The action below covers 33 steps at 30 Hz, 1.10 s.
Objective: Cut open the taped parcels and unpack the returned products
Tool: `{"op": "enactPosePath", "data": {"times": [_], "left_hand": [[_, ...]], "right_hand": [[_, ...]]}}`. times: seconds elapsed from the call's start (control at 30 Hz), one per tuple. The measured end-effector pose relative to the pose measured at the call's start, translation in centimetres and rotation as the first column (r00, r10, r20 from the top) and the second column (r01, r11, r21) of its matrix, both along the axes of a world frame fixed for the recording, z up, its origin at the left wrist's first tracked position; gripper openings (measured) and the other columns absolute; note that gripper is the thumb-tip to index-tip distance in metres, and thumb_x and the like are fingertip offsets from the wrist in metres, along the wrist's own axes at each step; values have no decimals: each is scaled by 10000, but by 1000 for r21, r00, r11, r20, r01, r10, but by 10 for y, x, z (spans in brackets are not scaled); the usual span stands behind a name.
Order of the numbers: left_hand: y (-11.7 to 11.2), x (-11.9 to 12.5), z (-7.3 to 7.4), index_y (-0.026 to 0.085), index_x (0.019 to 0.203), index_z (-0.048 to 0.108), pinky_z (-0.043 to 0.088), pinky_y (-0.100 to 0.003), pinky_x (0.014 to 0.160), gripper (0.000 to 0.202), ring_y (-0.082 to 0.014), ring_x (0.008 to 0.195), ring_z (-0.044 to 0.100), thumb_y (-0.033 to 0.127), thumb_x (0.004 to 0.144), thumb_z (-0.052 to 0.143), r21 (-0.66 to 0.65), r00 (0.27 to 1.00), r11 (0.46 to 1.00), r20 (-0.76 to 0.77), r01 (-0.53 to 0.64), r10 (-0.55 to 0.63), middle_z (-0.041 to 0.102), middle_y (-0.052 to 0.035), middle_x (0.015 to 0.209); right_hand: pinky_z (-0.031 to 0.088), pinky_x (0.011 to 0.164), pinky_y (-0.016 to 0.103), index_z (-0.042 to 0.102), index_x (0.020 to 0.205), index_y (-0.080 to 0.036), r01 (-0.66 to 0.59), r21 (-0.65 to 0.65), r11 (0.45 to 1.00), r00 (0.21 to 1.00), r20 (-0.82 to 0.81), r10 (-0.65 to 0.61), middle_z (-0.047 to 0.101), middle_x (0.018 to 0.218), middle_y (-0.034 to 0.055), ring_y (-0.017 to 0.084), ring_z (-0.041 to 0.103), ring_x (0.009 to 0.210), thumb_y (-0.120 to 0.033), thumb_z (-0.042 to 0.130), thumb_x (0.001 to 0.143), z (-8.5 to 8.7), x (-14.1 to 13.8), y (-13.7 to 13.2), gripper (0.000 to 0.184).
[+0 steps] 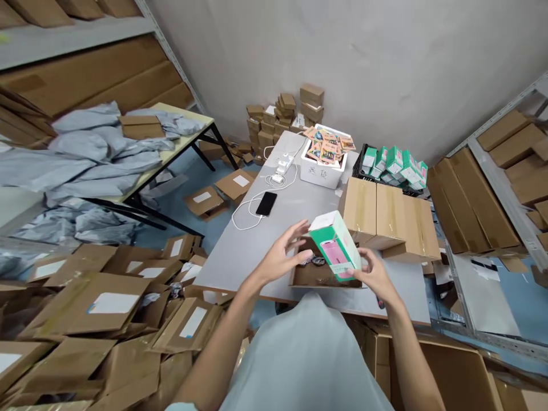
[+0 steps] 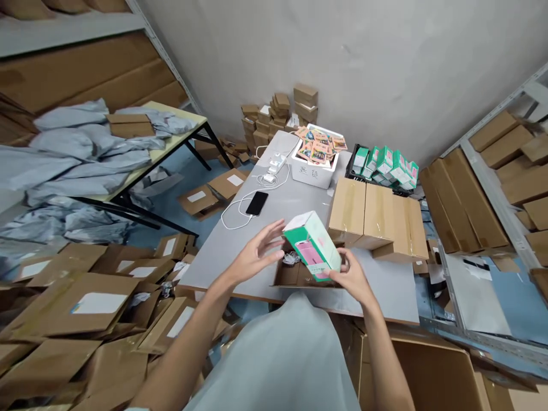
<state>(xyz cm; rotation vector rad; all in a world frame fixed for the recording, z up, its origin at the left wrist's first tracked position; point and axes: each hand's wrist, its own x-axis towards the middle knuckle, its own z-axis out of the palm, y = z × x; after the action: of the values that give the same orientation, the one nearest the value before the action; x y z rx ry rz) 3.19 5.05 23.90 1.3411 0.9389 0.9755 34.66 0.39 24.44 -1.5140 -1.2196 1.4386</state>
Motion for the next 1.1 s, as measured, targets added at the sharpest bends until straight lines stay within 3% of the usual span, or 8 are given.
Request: {"op": "enactPosePath", "data": {"times": [0.2, 0.4, 0.5, 0.6, 0.7, 0.83, 0.97, 1.1], "left_hand": [[-1, 19, -14, 346, 1843, 239, 509, -553, 1273, 1262, -403, 1605, 553, 724, 847, 914, -175, 979, 978, 187, 111, -78, 455, -218, 1803], [-15, 14, -30, 281, 1630, 616, 634, -453, 1044, 989, -389, 1350, 754, 800, 824, 857, -413, 903, 870, 422, 268, -78, 751, -161, 1525], [-24, 4, -34, 260, 1568, 659, 653, -424, 978, 960, -378, 1271, 790, 672, 759, 970, -451, 888, 850, 457, 272, -41, 785, -151, 1465], [-30, -8, -36, 225, 1564, 639, 667, -406, 922, 1000, -382, 1251, 795, 628, 728, 1011, -451, 898, 863, 441, 229, -8, 767, -174, 1486], [-29, -21, -39, 217, 1550, 630, 646, -437, 1070, 995, -394, 1404, 717, 578, 716, 1037, -390, 928, 914, 372, 117, 39, 708, -182, 1575], [-27, -30, -46, 226, 1618, 561, 559, -521, 1241, 1026, -382, 1506, 641, 526, 753, 1022, -279, 964, 960, 249, -20, 93, 653, -182, 1631], [-30, -38, -52, 217, 1698, 472, 589, -458, 1185, 1098, -346, 1468, 669, 549, 794, 999, -266, 953, 964, 284, -23, 102, 644, -190, 1634], [-31, -52, -54, 237, 1656, 553, 619, -336, 1021, 948, -291, 1331, 754, 635, 882, 928, -357, 873, 929, 478, 97, 93, 733, -157, 1537]], "right_hand": [[710, 824, 378, 752, 1239, -264, 20, -185, 983, 890, -445, -102, 841, 1215, 76, 270, 832, 1018, -565, 1008, 769, -25, -55, -24, 613], [723, 738, 319, 792, 1162, -232, 41, -327, 944, 760, -603, -242, 873, 1054, 67, 220, 828, 841, -529, 1039, 756, -49, -88, -45, 560], [721, 737, 320, 792, 1194, -227, 28, -344, 939, 735, -630, -252, 876, 1049, 86, 249, 852, 862, -595, 1024, 756, -53, -105, -52, 617], [718, 696, 335, 781, 1248, -214, 22, -307, 951, 793, -574, -203, 866, 1093, 115, 295, 862, 954, -728, 953, 793, -46, -122, -59, 707], [721, 668, 334, 743, 1368, -276, 133, -181, 974, 883, -424, -199, 825, 1286, 99, 290, 839, 1064, -706, 935, 831, -35, -137, -65, 715], [742, 746, 364, 674, 1509, -358, 244, -67, 967, 922, -294, -253, 751, 1438, 75, 251, 834, 1037, -577, 1015, 778, -32, -157, -71, 835], [737, 877, 370, 716, 1463, -316, 317, -13, 948, 887, -351, -301, 792, 1371, 68, 231, 838, 1021, -532, 1019, 797, -39, -173, -74, 762], [717, 781, 281, 777, 1358, -279, 299, -94, 950, 783, -545, -300, 864, 1193, 52, 207, 852, 935, -551, 1029, 795, -44, -183, -81, 674]]}}
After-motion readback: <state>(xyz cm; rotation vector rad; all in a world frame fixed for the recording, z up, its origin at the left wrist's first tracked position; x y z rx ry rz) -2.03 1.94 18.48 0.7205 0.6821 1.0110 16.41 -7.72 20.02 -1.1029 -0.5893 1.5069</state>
